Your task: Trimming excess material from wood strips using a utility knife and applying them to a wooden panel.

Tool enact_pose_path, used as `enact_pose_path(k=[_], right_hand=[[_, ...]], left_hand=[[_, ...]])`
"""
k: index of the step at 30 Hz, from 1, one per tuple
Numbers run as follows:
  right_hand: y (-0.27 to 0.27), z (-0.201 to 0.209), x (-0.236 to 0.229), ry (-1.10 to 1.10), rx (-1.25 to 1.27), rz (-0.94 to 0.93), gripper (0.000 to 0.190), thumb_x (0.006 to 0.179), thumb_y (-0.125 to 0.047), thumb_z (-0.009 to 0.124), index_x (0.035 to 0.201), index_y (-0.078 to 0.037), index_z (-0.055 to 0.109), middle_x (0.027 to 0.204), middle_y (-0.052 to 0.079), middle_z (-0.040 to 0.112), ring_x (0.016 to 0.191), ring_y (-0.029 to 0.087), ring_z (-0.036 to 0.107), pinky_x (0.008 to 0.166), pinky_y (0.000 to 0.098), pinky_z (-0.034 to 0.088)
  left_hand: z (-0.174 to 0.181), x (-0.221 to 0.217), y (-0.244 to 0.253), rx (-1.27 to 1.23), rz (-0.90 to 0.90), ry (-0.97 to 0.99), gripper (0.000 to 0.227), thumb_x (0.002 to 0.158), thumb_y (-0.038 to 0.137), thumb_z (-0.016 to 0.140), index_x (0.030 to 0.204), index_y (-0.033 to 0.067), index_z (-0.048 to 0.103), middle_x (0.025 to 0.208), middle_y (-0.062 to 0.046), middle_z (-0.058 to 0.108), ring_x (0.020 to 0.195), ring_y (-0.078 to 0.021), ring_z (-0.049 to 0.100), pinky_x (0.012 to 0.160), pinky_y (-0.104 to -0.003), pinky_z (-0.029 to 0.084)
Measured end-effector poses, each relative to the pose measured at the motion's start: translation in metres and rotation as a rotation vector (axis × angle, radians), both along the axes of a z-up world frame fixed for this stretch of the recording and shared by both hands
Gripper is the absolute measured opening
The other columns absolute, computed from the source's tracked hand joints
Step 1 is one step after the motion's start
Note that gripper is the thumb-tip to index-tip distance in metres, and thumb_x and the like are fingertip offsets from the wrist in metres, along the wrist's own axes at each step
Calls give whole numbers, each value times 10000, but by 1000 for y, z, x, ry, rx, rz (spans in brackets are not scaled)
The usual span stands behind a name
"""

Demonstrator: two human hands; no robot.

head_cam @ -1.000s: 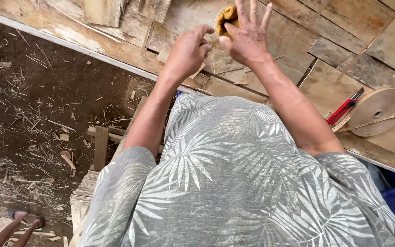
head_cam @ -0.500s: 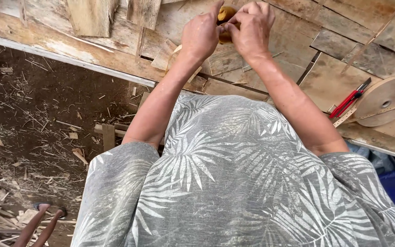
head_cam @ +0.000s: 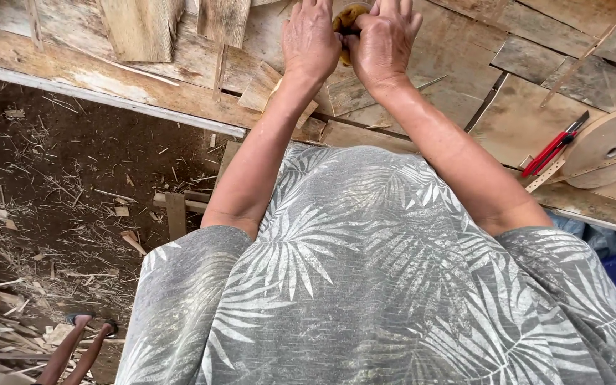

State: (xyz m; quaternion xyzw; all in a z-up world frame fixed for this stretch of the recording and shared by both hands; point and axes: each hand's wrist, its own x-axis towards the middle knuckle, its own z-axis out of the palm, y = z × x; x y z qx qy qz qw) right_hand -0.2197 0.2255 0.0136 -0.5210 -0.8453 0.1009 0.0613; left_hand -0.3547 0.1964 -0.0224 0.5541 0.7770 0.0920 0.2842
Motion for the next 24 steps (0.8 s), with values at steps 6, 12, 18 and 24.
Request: enact_pose_path(k=[6, 12, 18, 24], right_hand=[[-4, -17, 3, 26, -42, -59, 59, 745, -224, 747, 688, -210, 759, 894, 44, 581, 889, 322, 486, 687, 465, 309], [-5, -25, 6, 101, -63, -79, 103, 674, -244, 720, 669, -142, 727, 820, 56, 646, 890, 324, 528, 781, 472, 334], [-3, -26, 9, 42, 9, -40, 178, 645, -224, 733, 636, -101, 605, 810, 69, 651, 869, 336, 551, 839, 477, 354], [12, -31, 24, 4, -86, -88, 111, 733, -168, 665, 828, -112, 656, 816, 93, 686, 817, 357, 611, 789, 483, 385]], left_hand=[[-28, 0, 6, 58, -76, 29, 248, 701, 22, 670, 909, 152, 634, 825, -90, 701, 754, -347, 667, 603, -495, 531], [-21, -1, 14, 88, -155, 53, 191, 754, 78, 648, 913, 183, 660, 780, -83, 702, 678, -344, 678, 531, -493, 540], [-24, 3, 21, 104, -157, 146, 120, 799, 183, 688, 914, 219, 689, 816, -49, 715, 726, -331, 700, 560, -509, 535], [-36, 8, 24, 10, -177, 204, 199, 768, 196, 726, 960, 239, 692, 888, -46, 710, 819, -325, 700, 676, -538, 534]])
